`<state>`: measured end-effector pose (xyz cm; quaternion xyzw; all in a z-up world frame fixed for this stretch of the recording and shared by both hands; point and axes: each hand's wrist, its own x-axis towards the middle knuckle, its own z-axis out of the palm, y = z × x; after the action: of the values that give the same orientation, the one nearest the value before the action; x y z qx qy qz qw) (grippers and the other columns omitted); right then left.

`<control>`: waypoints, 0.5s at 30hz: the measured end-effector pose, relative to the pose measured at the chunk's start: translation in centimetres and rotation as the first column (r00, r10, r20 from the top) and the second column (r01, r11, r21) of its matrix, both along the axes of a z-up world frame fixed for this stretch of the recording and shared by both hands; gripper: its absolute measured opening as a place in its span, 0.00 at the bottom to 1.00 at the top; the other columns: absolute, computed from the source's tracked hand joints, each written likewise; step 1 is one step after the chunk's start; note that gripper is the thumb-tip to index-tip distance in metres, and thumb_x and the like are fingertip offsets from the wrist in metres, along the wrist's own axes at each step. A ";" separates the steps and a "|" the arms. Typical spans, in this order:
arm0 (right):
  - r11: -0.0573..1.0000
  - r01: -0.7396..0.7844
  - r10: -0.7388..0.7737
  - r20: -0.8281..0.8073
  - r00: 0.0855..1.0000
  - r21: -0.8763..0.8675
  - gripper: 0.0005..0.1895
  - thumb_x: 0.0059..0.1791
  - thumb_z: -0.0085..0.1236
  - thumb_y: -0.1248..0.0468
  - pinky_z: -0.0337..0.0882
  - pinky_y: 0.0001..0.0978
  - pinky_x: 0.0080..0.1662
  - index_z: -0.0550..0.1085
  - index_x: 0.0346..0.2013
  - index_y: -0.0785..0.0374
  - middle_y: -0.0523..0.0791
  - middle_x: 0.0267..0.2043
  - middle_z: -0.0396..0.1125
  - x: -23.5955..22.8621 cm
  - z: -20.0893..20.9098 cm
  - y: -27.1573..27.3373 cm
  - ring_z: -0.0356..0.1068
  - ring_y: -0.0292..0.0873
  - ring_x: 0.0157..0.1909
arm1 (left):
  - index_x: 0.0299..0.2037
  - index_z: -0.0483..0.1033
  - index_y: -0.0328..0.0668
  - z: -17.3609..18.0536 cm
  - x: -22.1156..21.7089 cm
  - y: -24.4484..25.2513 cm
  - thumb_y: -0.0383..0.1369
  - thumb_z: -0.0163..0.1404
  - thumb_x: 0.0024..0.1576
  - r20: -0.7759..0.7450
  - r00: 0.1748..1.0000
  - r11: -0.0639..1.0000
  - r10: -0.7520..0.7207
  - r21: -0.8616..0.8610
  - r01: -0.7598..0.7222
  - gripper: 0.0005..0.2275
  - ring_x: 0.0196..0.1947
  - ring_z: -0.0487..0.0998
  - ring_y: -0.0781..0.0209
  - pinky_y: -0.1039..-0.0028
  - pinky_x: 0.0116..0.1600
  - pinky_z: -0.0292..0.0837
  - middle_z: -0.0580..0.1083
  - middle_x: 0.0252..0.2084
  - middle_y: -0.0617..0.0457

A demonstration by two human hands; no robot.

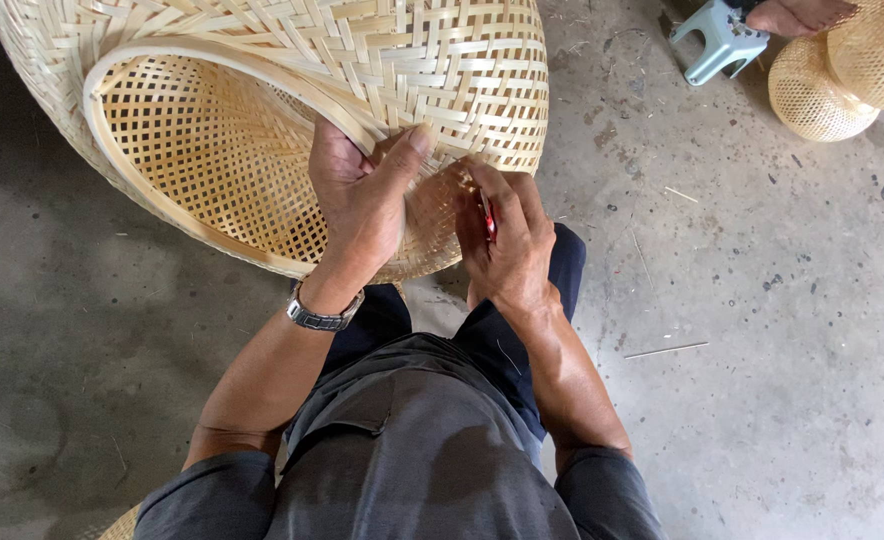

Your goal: The person is weaving a large basket using thin strips of bamboo or rattan. They use a red-handled tool to tuck and secure the strips into the existing weave pattern, working methodically around the basket's rim.

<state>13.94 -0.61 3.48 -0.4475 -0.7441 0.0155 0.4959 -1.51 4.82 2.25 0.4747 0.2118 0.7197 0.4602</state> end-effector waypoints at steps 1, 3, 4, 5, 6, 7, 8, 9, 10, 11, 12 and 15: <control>1.000 0.000 0.000 -0.008 1.000 -0.013 0.22 0.53 0.63 0.75 0.77 0.32 0.40 0.69 0.61 0.64 0.47 0.45 0.68 0.2 0.0 0.0 0.75 0.42 0.41 | 0.58 0.67 0.36 0.0 0.0 0.0 0.27 0.60 0.65 0.058 0.998 0.999 -0.037 0.009 0.036 0.16 0.47 0.82 0.63 0.70 0.55 0.84 0.78 0.49 0.47; 0.999 0.001 -0.002 -0.026 1.000 -0.039 0.23 0.51 0.64 0.76 0.74 0.30 0.36 0.71 0.61 0.63 0.44 0.42 0.68 0.5 0.2 0.0 0.71 0.37 0.36 | 0.56 0.70 0.34 0.2 0.0 -0.2 0.26 0.61 0.67 0.171 0.979 0.994 -0.112 0.035 0.107 0.13 0.48 0.80 0.65 0.71 0.59 0.79 0.78 0.47 0.47; 0.999 -0.009 0.007 -0.052 0.999 -0.033 0.23 0.52 0.64 0.76 0.74 0.29 0.37 0.71 0.60 0.63 0.45 0.44 0.68 0.6 0.4 -0.3 0.71 0.37 0.39 | 0.57 0.70 0.35 0.3 0.1 -0.3 0.27 0.60 0.66 0.165 0.980 0.994 -0.109 0.021 0.107 0.14 0.48 0.81 0.65 0.71 0.58 0.79 0.79 0.47 0.48; 0.999 -0.020 0.018 -0.078 0.997 -0.027 0.23 0.52 0.64 0.77 0.74 0.28 0.39 0.71 0.60 0.63 0.45 0.47 0.68 0.9 0.7 -0.6 0.72 0.37 0.42 | 0.57 0.71 0.36 0.4 0.1 -0.5 0.27 0.60 0.65 0.161 0.981 0.994 -0.105 0.007 0.105 0.15 0.48 0.81 0.66 0.72 0.57 0.79 0.79 0.47 0.49; 0.999 -0.031 0.029 -0.104 0.994 -0.021 0.23 0.52 0.64 0.77 0.74 0.27 0.41 0.70 0.60 0.63 0.46 0.49 0.68 1.0 1.0 -0.8 0.72 0.37 0.44 | 0.58 0.71 0.37 0.5 0.2 -0.6 0.28 0.60 0.64 0.156 0.983 0.995 -0.102 -0.008 0.104 0.15 0.47 0.81 0.66 0.72 0.56 0.79 0.79 0.47 0.50; 0.999 -0.047 0.043 -0.112 0.993 -0.026 0.23 0.52 0.64 0.77 0.74 0.26 0.41 0.71 0.60 0.63 0.46 0.49 0.68 0.9 1.3 -0.9 0.72 0.37 0.44 | 0.58 0.71 0.37 0.6 0.2 -0.8 0.28 0.60 0.64 0.166 0.979 0.993 -0.115 -0.017 0.120 0.15 0.47 0.81 0.66 0.73 0.57 0.78 0.79 0.47 0.50; 0.998 -0.062 0.058 -0.119 0.991 -0.031 0.23 0.52 0.64 0.78 0.74 0.26 0.41 0.71 0.60 0.63 0.46 0.49 0.67 0.8 1.6 -0.8 0.72 0.37 0.44 | 0.59 0.71 0.36 0.6 0.3 -0.9 0.28 0.60 0.64 0.176 0.976 0.990 -0.129 -0.026 0.135 0.15 0.47 0.80 0.66 0.73 0.57 0.78 0.79 0.47 0.50; 0.996 -0.078 0.073 -0.127 0.989 -0.035 0.23 0.52 0.65 0.78 0.75 0.26 0.42 0.71 0.60 0.63 0.47 0.49 0.67 0.7 1.9 -0.6 0.72 0.37 0.45 | 0.59 0.72 0.36 0.7 0.3 -0.9 0.28 0.60 0.65 0.186 0.972 0.988 -0.142 -0.034 0.151 0.15 0.47 0.80 0.66 0.74 0.57 0.77 0.79 0.47 0.50; 0.997 -0.066 0.062 -0.121 0.991 -0.036 0.23 0.52 0.63 0.78 0.76 0.27 0.44 0.71 0.60 0.63 0.47 0.50 0.67 0.6 2.1 -0.4 0.73 0.38 0.46 | 0.58 0.72 0.36 0.7 0.4 -0.9 0.28 0.60 0.65 0.184 0.972 0.987 -0.149 -0.032 0.157 0.14 0.46 0.79 0.67 0.75 0.56 0.77 0.79 0.46 0.51; 0.998 -0.056 0.051 -0.116 0.992 -0.039 0.23 0.52 0.62 0.79 0.76 0.28 0.45 0.71 0.60 0.64 0.48 0.50 0.68 0.4 2.2 -0.2 0.73 0.39 0.47 | 0.57 0.72 0.36 0.7 0.5 -0.9 0.29 0.59 0.65 0.181 0.971 0.986 -0.154 -0.032 0.163 0.13 0.45 0.79 0.68 0.76 0.55 0.77 0.79 0.46 0.52; 0.998 -0.046 0.041 -0.111 0.993 -0.042 0.22 0.52 0.61 0.80 0.77 0.29 0.47 0.72 0.60 0.64 0.48 0.51 0.68 0.3 2.4 -0.1 0.74 0.40 0.48 | 0.56 0.73 0.37 0.6 0.5 -0.9 0.29 0.59 0.66 0.179 0.971 0.985 -0.160 -0.032 0.168 0.12 0.45 0.78 0.69 0.77 0.54 0.76 0.79 0.46 0.52; 0.999 -0.018 0.014 -0.110 0.994 -0.029 0.21 0.51 0.62 0.79 0.77 0.29 0.48 0.72 0.58 0.63 0.48 0.50 0.69 -0.3 2.4 0.1 0.75 0.42 0.48 | 0.53 0.74 0.34 0.4 0.6 -0.9 0.30 0.57 0.71 0.203 0.970 0.990 -0.134 -0.015 0.140 0.08 0.39 0.72 0.74 0.82 0.49 0.69 0.76 0.41 0.56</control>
<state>13.67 -0.54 5.93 -0.4473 -0.7189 0.0551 0.5292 -0.96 3.91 2.66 0.4060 0.1412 0.7275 0.5347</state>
